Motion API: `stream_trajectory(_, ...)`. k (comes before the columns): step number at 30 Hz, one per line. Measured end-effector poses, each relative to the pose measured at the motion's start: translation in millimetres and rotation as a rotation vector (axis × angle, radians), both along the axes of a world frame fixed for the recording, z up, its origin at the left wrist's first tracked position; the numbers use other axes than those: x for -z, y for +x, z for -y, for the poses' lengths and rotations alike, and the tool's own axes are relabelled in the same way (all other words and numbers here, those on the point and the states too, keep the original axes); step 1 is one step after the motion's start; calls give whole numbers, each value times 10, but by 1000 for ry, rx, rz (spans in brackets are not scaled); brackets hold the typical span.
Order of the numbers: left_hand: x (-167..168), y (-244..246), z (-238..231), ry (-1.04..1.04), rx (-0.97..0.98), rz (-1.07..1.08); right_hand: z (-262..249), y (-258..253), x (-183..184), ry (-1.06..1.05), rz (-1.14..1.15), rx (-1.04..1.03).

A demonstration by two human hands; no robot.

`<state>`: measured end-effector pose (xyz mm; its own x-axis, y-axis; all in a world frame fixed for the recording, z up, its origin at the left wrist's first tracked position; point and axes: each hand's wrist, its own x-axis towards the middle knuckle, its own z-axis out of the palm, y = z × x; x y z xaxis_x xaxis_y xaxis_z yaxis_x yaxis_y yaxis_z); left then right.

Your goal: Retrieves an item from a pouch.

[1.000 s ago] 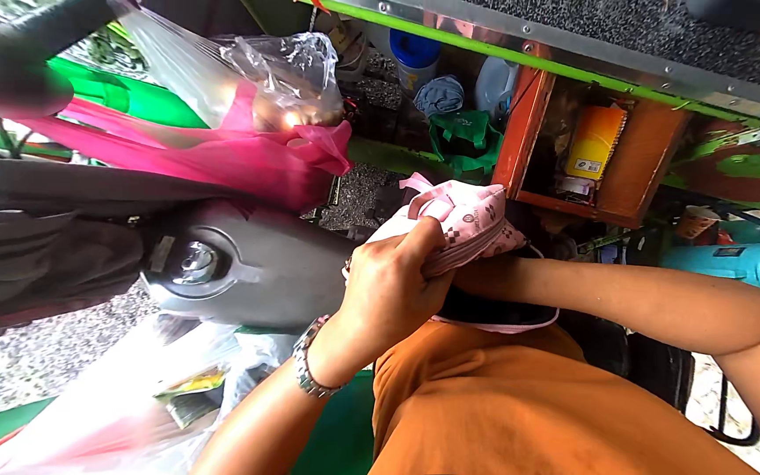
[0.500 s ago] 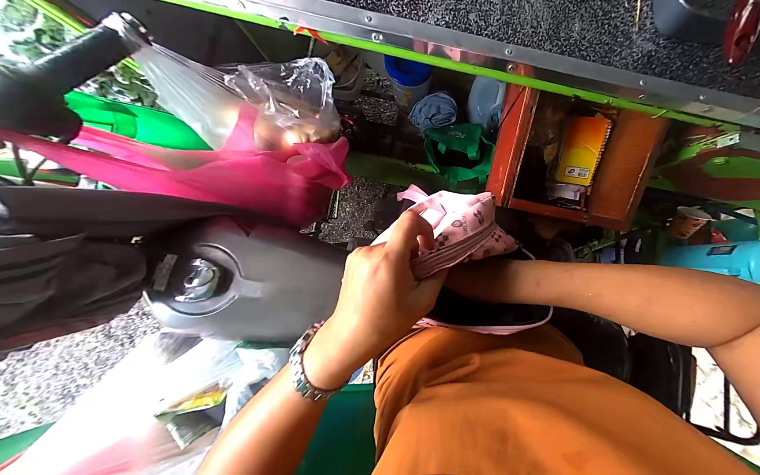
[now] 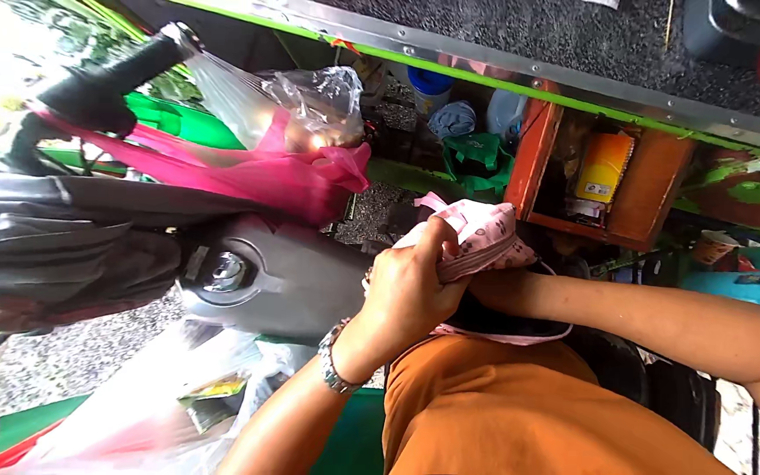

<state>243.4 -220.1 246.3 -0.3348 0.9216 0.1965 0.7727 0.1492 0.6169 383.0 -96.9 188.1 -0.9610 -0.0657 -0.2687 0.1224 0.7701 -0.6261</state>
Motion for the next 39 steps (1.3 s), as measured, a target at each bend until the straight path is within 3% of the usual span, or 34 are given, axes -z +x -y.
stream_trajectory(5, 69, 44, -29, -14, 35, 27, 66, 122, 127, 61, -22, 24)
stream_trajectory(11, 76, 32, -61, -5, 26, -3, 26, -28, 6, 30, 150, -146)
stream_trajectory(14, 98, 3, -60, -1, 1, -26, 58, -11, 173, 70, -71, -96)
stream_trajectory(19, 79, -65, -36, -27, -33, 13, -75, -34, 221, 13, -192, -91)
stream_trajectory(21, 92, -96, -11, -26, -45, 38, -133, -32, 68, -76, -139, -148)
stream_trajectory(24, 99, -130, 26, -28, -51, 74, -290, -72, -440, -231, 6, -221)
stream_trajectory(26, 87, -142, 38, -42, -49, 93, -430, 33, -641, -334, -138, -162)
stream_trajectory(29, 57, -160, 48, -92, -34, 124, -717, 272, -764, -414, -402, 97)
stream_trajectory(31, 63, -185, 48, -106, -17, 140, -969, 412, -669, -405, -424, 338)
stream_trajectory(34, 56, -200, 51, -120, -14, 144, -1175, 520, -200, -392, -298, 679)
stream_trajectory(39, 46, -196, 28, -143, -35, 151, -884, 546, 315, -460, -138, 527)
